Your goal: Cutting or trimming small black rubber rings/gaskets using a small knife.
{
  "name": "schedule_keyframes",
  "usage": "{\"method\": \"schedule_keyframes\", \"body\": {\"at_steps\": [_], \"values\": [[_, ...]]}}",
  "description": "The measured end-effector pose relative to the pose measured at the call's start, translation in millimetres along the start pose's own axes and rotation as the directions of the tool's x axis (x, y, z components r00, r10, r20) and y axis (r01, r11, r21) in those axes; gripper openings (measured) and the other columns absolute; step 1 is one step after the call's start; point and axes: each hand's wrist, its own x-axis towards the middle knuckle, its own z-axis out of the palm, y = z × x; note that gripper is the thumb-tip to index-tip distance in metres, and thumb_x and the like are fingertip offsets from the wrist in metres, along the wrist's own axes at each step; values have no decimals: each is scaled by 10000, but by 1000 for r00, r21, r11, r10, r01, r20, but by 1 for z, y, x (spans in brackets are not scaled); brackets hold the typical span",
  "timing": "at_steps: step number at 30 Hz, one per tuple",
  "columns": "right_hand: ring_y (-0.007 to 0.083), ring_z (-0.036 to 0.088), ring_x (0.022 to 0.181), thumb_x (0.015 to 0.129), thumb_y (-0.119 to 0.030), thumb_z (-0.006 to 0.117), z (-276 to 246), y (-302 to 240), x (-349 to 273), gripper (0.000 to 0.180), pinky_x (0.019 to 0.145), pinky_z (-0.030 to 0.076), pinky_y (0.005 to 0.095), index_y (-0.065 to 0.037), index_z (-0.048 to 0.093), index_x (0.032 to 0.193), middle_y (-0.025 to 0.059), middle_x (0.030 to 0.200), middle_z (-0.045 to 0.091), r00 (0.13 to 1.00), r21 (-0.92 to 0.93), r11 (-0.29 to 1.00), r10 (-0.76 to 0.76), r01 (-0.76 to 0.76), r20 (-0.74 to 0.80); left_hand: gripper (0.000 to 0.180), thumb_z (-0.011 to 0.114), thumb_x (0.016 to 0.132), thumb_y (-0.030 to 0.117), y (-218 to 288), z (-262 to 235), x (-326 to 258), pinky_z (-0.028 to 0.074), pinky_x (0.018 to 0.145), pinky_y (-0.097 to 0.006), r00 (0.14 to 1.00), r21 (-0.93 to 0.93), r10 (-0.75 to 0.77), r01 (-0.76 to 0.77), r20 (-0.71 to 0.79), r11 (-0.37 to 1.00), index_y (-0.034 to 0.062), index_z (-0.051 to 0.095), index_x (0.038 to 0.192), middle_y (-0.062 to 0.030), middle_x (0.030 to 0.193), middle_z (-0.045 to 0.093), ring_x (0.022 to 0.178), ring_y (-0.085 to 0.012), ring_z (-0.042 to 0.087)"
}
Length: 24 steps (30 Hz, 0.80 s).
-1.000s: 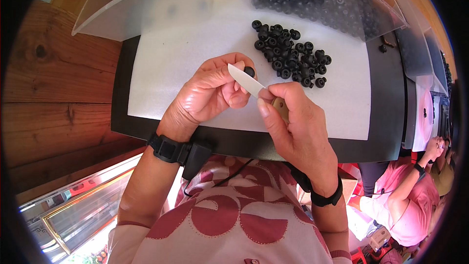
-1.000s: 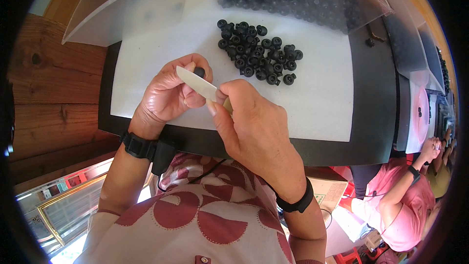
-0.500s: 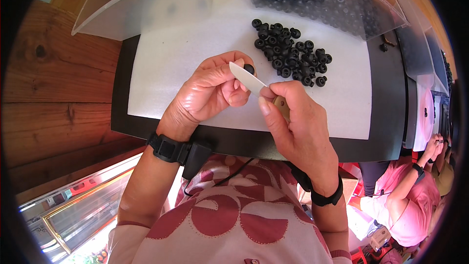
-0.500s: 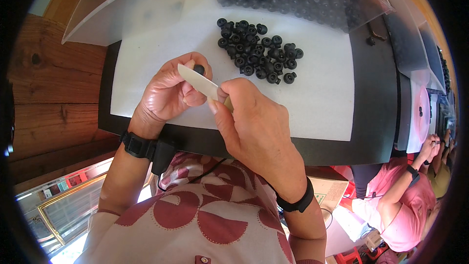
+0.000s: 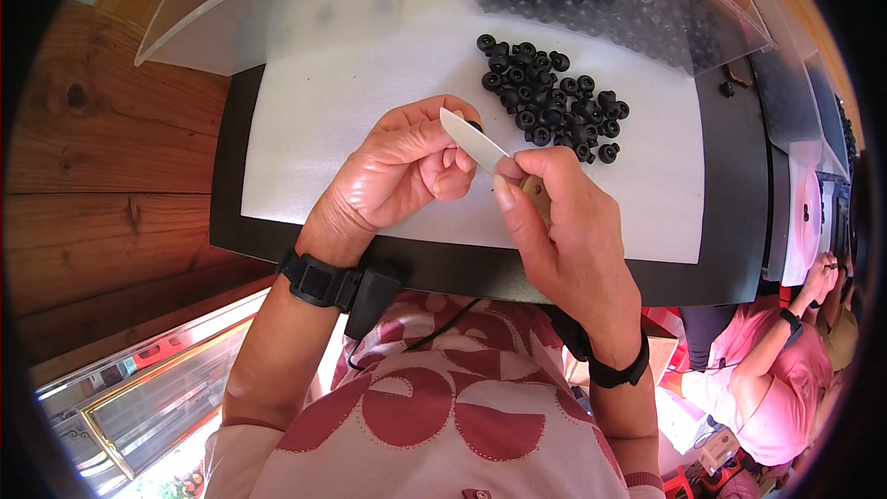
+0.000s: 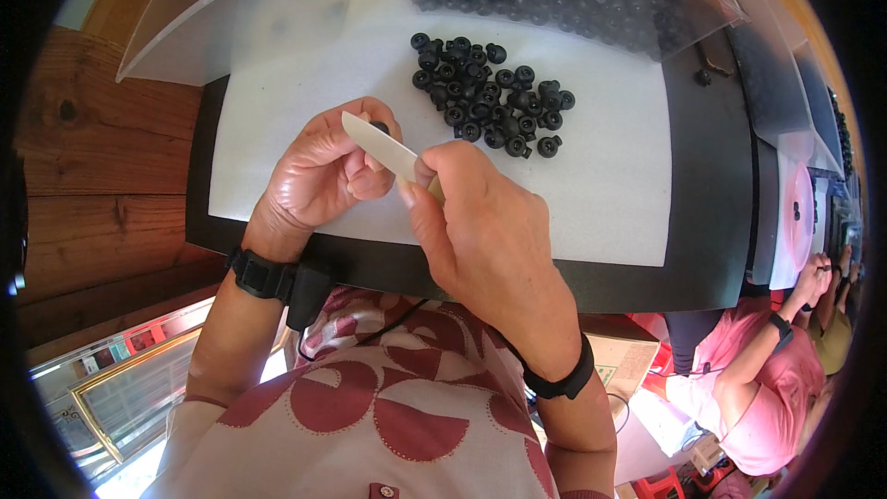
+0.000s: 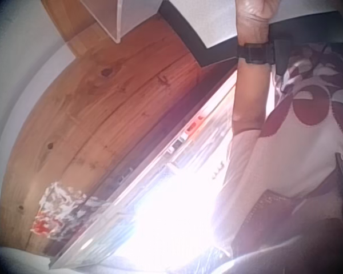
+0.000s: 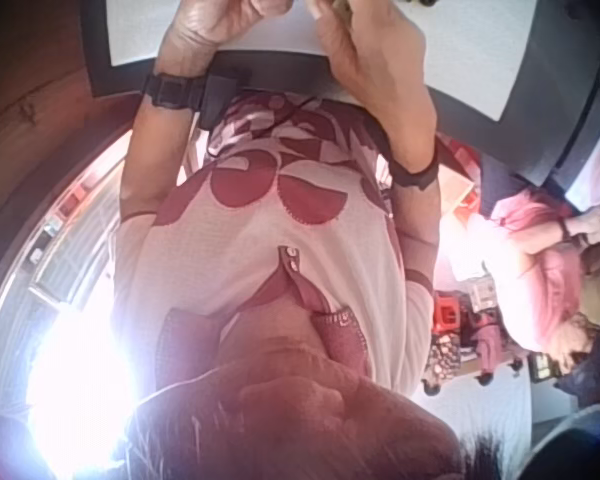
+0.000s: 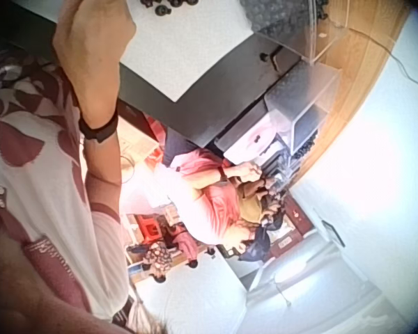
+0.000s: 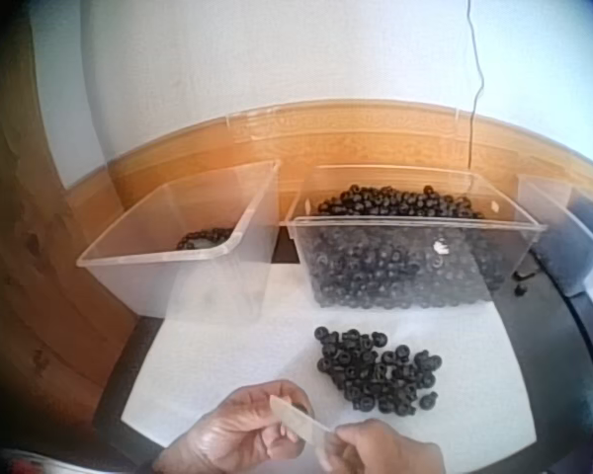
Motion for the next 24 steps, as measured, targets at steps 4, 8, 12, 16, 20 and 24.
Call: {"method": "schedule_keyframes", "body": {"at_steps": [4,8,12,16,20,24], "values": [[318,649,655,944,-109,677,2,4,3,188,558,486,394,-31,538,1043,124,817,652,999,63,998,16,-14,-36,330,635,1010,260,1,4,-1,342,533,-225,999,-6,-23,23,-37,1000,-43,557,1118,-82,835,606,623,-98,469],[281,640,636,967,-112,660,3,3,7,158,564,484,365,-29,548,1042,117,797,655,994,226,972,78,-58,-77,294,604,1031,259,3,3,-1,342,531,-235,999,-45,-53,53,2,998,-22,572,1112,-95,842,610,627,-113,472],[294,643,636,958,-97,664,-3,-6,6,154,568,488,365,-38,552,1044,120,812,659,992,208,970,121,-125,29,313,618,1025,275,4,8,-2,336,520,-233,999,-29,-26,25,-32,999,-33,560,1034,-84,815,586,617,-97,462],[330,646,651,933,-85,684,0,-6,1,172,568,491,388,-41,551,1034,123,843,661,997,164,984,61,-68,47,359,649,1005,303,0,3,0,329,509,-222,1000,-15,27,-27,-14,1000,-36,539,972,-59,776,556,605,-76,453],[341,650,665,919,-83,695,1,-5,1,184,567,491,403,-46,548,1023,123,854,659,998,127,990,52,-56,39,377,678,984,317,0,5,1,336,511,-212,999,-2,32,-32,-18,999,-31,536,960,-43,759,544,601,-68,454],[340,651,666,916,-84,697,1,-5,1,189,565,488,405,-46,544,1021,124,853,657,999,98,994,44,-47,32,377,684,980,305,-1,4,0,341,514,-209,999,-8,41,-41,-15,999,-43,537,987,-44,759,545,605,-67,459]]}}
